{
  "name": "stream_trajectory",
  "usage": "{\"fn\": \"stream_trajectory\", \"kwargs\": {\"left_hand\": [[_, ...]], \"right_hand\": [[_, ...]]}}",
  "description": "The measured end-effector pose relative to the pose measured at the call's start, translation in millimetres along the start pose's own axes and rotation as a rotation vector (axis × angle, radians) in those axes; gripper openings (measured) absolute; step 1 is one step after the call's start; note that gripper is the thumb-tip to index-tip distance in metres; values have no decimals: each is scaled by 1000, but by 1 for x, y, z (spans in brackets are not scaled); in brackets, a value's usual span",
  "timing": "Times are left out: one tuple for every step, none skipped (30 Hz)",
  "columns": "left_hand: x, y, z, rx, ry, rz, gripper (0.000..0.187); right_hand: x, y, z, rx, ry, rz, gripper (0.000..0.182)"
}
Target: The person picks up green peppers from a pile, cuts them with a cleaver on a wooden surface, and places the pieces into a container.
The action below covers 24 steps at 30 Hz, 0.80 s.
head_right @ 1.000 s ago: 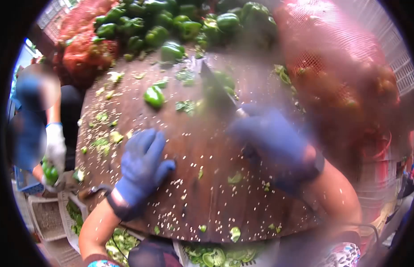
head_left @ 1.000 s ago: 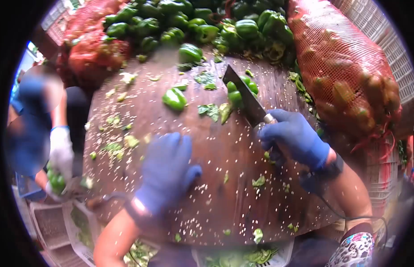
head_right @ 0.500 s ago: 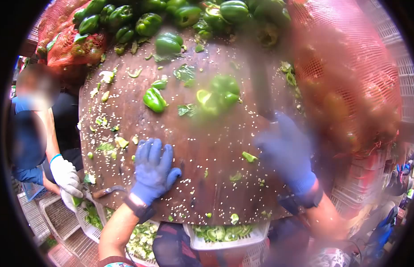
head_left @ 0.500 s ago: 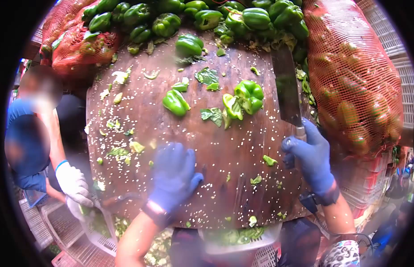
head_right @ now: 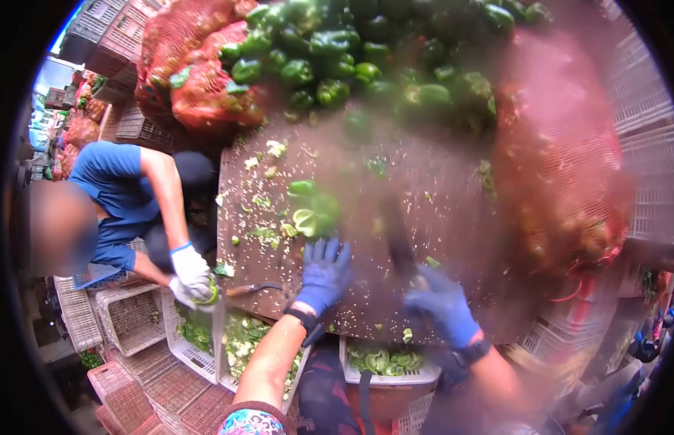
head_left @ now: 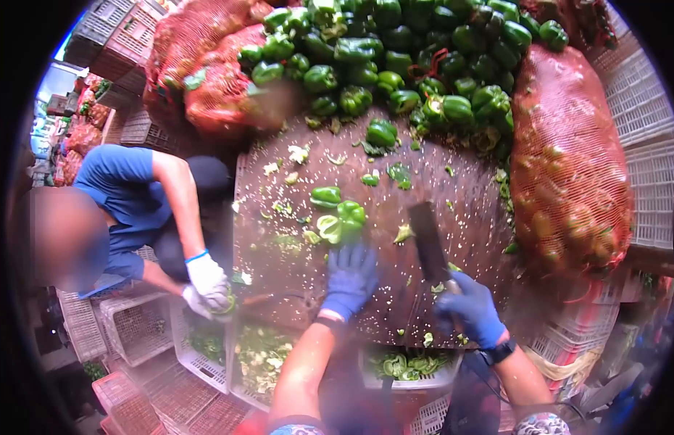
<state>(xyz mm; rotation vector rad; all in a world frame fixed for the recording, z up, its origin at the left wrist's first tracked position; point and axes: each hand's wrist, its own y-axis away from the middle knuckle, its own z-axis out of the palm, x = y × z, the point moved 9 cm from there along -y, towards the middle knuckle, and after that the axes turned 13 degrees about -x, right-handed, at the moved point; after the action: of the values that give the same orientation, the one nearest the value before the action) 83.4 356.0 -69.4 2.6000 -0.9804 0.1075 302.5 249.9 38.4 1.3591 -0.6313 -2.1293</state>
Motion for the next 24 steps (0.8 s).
{"fn": "stream_trajectory", "kwargs": {"left_hand": [[-5, 9, -2, -61, 26, -103, 68], [-8, 23, -2, -123, 52, -204, 66], [-13, 42, -8, -202, 155, -267, 65], [-20, 66, -13, -285, 257, -326, 64], [-33, 93, -4, -302, 319, -361, 62], [-46, 122, 6, -324, 380, -390, 61], [-52, 152, 0, -420, 411, -453, 59], [-54, 184, -10, -513, 439, -520, 57], [-54, 219, -23, -592, 345, -601, 52], [-57, 265, -28, -620, 338, -689, 52], [-56, 317, -36, -677, 298, -800, 54], [-36, 359, -62, -665, 332, -883, 54], [-15, 403, -78, -693, 303, -942, 54], [6, 455, -89, -723, 281, -1011, 55], [25, 507, -86, -791, 255, -1001, 56], [38, 571, -73, -871, 231, -993, 57], [36, 645, -42, -1050, 171, -911, 62], [65, 679, -50, -1163, 164, -904, 60], [86, 693, -59, -1229, 155, -918, 58], [102, 699, -64, -1271, 144, -918, 56], [114, 701, -66, -1287, 136, -906, 54], [119, 698, -69, -1290, 107, -892, 52], [122, 689, -70, -1272, 82, -872, 50], [121, 679, -75, -1223, 67, -874, 48]], "right_hand": [[-4, 27, -14, 105, -47, -24, 69], [-7, 54, -31, 210, -100, -49, 69], [-15, 78, -51, 215, -32, -77, 67], [-26, 99, -71, 223, 31, -105, 64], [-49, 119, -77, 203, -82, -138, 58], [-65, 134, -98, 203, -54, -193, 49], [-87, 146, -110, 268, -133, -279, 47], [-113, 156, -123, 330, -212, -366, 45], [-142, 165, -130, 299, -187, -394, 43], [-170, 173, -141, 263, -162, -424, 42], [-182, 172, -173, 246, -85, -474, 40], [-184, 163, -212, 231, -10, -517, 37], [-190, 154, -244, 257, 158, -539, 33], [-201, 154, -252, 244, 83, -529, 29], [-212, 154, -261, 232, 7, -518, 25], [-214, 158, -252, 190, -314, -457, 22], [-208, 140, -274, 165, -158, -493, 20], [-202, 134, -280, 151, -55, -527, 19], [-200, 135, -275, 152, 43, -586, 17], [-197, 133, -274, 139, 56, -587, 16], [-193, 131, -273, 126, 37, -576, 15], [-193, 128, -275, 109, 9, -549, 15], [-192, 125, -278, 93, -18, -521, 15], [-191, 128, -274, 95, -148, -454, 16]]}}
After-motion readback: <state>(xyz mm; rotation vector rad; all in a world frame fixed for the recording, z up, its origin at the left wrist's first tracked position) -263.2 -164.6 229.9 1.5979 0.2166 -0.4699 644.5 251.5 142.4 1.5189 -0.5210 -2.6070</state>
